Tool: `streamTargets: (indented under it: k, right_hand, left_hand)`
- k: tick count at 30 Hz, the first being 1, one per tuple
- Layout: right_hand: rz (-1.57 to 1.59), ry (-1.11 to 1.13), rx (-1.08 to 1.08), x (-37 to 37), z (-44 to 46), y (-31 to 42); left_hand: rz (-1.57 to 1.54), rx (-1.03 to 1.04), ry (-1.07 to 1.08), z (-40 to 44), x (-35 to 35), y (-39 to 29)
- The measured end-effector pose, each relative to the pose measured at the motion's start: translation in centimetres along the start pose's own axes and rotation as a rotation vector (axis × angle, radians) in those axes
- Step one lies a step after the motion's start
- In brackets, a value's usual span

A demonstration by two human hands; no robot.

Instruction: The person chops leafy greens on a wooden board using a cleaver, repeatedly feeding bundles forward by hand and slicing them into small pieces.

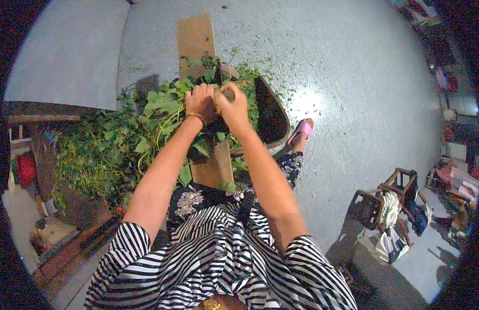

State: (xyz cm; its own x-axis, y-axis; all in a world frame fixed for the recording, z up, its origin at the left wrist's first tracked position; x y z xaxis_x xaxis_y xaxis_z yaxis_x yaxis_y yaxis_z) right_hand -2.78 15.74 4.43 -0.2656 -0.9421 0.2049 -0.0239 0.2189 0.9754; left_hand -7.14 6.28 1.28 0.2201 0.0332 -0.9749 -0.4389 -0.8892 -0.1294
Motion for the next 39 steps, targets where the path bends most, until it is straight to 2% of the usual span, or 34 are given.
streamTargets:
  k: [2,3,5,6,7,8,10,12,14,16,18,20,23,26,27,28,30,31,35,37,39]
  right_hand:
    - [0.006,-0.056,0.152,0.2,2.0,3.0]
    - [0.037,0.043,0.166,0.3,4.6,3.6]
    - [-0.024,0.12,0.237,0.9,8.8,5.6]
    - [-0.021,0.083,0.241,0.8,11.1,5.8]
    - [-0.016,0.046,0.246,0.9,13.3,5.7]
    - [-0.012,0.051,0.247,1.1,15.6,5.5]
    - [0.179,0.019,0.301,1.4,18.5,4.1]
    - [0.153,-0.031,0.371,1.8,17.8,4.0]
    - [0.114,-0.088,0.425,1.1,16.1,4.0]
    - [0.019,0.018,0.151,0.9,13.4,6.1]
    - [0.079,0.014,0.084,0.5,8.9,6.3]
    - [0.114,-0.09,0.101,-0.1,5.1,5.5]
    - [0.162,-0.055,0.06,0.2,5.0,5.7]
    - [0.151,-0.069,0.1,0.0,4.9,5.7]
    - [0.154,-0.071,0.098,0.0,4.9,5.6]
    - [0.143,-0.055,0.082,0.1,4.9,5.6]
    - [0.128,-0.038,0.068,0.1,5.1,5.7]
    - [0.129,-0.047,0.093,0.1,5.0,5.7]
    - [0.047,-0.037,0.155,0.7,6.7,6.0]
    - [0.013,0.043,0.168,0.6,10.8,5.6]
    - [0.068,0.063,0.271,0.7,15.9,5.0]
  left_hand:
    - [0.185,0.038,-0.187,-2.2,0.1,-1.1]
    - [0.214,0.029,-0.118,-2.8,0.9,-1.3]
    - [0.215,0.034,-0.147,-3.6,1.9,-1.8]
    - [0.219,0.032,-0.178,-3.6,2.0,-1.7]
    - [0.15,0.037,-0.016,-3.3,1.8,-1.7]
    - [0.153,0.031,-0.014,-2.8,0.2,-1.8]
    - [0.137,0.072,0.178,-1.1,-0.2,-1.8]
    - [0.159,0.116,0.109,1.0,1.9,-0.7]
    - [0.1,0.014,-0.01,1.5,0.9,-0.6]
    - [0.129,0.016,-0.007,1.4,1.1,-0.9]
    - [0.098,-0.014,0.056,0.9,0.6,-1.0]
    - [0.122,-0.011,0.066,0.6,0.3,-1.1]
    - [0.149,0.057,0.108,-0.2,-0.4,-1.1]
    - [0.519,0.051,0.367,-0.8,-1.9,0.8]
    - [0.608,-0.012,0.552,-1.1,-1.5,2.3]
    - [0.61,-0.007,0.557,-1.3,-0.3,3.1]
    - [0.271,-0.055,0.487,-1.2,2.7,3.9]
    - [0.152,-0.087,0.426,-2.4,0.9,2.7]
    - [0.032,-0.151,0.289,-3.5,-0.1,1.9]
    - [0.081,-0.144,0.28,-3.5,0.3,1.6]
    - [0.12,-0.121,0.275,-3.2,0.2,1.5]
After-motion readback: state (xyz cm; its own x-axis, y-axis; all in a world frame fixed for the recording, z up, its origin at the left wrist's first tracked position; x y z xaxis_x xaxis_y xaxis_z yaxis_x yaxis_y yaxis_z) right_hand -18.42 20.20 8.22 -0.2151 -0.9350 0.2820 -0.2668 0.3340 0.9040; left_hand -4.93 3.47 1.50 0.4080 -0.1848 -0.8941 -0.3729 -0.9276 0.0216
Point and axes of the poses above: each hand's wrist, its own z-axis towards the middle knuckle, its own x-axis out of the palm, y = z × x, the point moved 8 cm from there along z, towards the middle knuckle, and after that the axes turned 3 degrees about y, right-handed, at the moved point
